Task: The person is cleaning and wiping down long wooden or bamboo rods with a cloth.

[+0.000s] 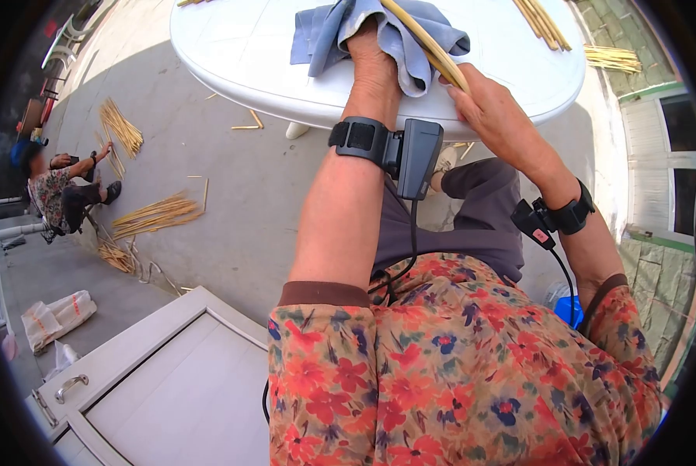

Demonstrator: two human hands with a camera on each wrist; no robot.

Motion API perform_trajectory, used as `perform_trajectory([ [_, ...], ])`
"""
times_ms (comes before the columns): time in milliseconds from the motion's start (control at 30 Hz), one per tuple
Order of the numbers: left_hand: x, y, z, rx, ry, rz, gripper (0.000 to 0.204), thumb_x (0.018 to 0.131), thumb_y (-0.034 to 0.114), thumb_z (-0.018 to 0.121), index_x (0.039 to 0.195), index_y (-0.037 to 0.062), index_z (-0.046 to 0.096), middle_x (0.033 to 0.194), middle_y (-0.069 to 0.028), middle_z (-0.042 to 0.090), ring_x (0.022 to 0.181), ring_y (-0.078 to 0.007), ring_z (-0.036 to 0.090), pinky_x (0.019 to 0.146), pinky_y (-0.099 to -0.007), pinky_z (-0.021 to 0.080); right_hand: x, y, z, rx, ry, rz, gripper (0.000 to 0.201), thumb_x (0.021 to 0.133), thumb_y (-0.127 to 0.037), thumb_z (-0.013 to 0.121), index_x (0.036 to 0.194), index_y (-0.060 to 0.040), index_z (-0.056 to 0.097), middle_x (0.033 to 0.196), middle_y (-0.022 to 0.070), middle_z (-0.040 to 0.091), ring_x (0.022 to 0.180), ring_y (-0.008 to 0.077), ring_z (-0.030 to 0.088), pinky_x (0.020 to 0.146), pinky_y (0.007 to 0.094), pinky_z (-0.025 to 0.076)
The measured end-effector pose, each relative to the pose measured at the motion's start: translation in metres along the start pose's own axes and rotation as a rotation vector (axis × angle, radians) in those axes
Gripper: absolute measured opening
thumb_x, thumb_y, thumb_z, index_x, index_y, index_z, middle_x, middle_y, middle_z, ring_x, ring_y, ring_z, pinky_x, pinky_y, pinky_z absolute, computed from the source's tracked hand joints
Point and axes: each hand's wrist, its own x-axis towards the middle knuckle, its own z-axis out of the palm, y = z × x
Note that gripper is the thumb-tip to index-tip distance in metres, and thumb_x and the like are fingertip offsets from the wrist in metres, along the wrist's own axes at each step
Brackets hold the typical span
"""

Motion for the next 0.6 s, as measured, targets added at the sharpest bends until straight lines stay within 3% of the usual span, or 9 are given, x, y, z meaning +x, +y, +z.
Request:
perform_trajectory([
  [67, -0.002, 0.001, 0.000, -0.014, -0.010, -0.008, 0.036, 0.085, 0.044, 0.046, 0.100, 0.0109, 0.048, 0.093, -0.0079, 0.056, 0.086, -0.0207, 0.055, 0.076, -0.0319, 0.047, -0.005, 0.005, 0.001, -0.032, 0.038, -0.066, 0.019, 0.089, -0.017, 0.041, 0.099, -0.0013, 0.045, 0.067, 0.0175, 0.054, 0.066, 0.0331, 0.055, 0.062, 0.0395, 0.042],
  [200, -0.006, 0.005, 0.000, -0.073, -0.068, -0.050, 0.039, 0.085, 0.044, 0.044, 0.105, 0.0111, 0.046, 0.098, -0.0104, 0.055, 0.090, -0.0239, 0.054, 0.080, -0.0345, 0.045, -0.025, 0.004, -0.005, 0.036, -0.006, -0.010, 0.017, 0.088, -0.014, 0.041, 0.100, -0.0017, 0.045, 0.070, 0.0201, 0.054, 0.068, 0.0357, 0.055, 0.061, 0.0404, 0.042],
  [400, -0.016, 0.012, 0.001, -0.250, -0.261, -0.218, 0.044, 0.086, 0.045, 0.041, 0.112, 0.0112, 0.044, 0.105, -0.0141, 0.053, 0.096, -0.0287, 0.053, 0.087, -0.0383, 0.042, -0.065, 0.015, -0.016, 0.174, -0.096, 0.162, 0.019, 0.089, -0.011, 0.042, 0.105, -0.0028, 0.045, 0.067, 0.0134, 0.050, 0.060, 0.0257, 0.051, 0.058, 0.0345, 0.041],
  [467, -0.017, 0.014, 0.000, -0.291, -0.298, -0.257, 0.045, 0.086, 0.046, 0.040, 0.115, 0.0113, 0.043, 0.108, -0.0153, 0.053, 0.098, -0.0303, 0.052, 0.089, -0.0395, 0.041, -0.081, 0.026, -0.014, 0.202, -0.081, 0.156, 0.020, 0.089, -0.010, 0.042, 0.107, -0.0029, 0.046, 0.066, 0.0081, 0.046, 0.058, 0.0176, 0.046, 0.056, 0.0299, 0.040],
  [600, -0.019, 0.016, 0.000, -0.328, -0.335, -0.290, 0.049, 0.086, 0.046, 0.038, 0.120, 0.0114, 0.042, 0.113, -0.0178, 0.052, 0.102, -0.0336, 0.051, 0.094, -0.0421, 0.039, -0.118, 0.043, -0.019, 0.225, -0.147, 0.257, 0.020, 0.089, -0.009, 0.042, 0.107, -0.0029, 0.047, 0.067, 0.0049, 0.045, 0.059, 0.0133, 0.045, 0.056, 0.0270, 0.039],
])
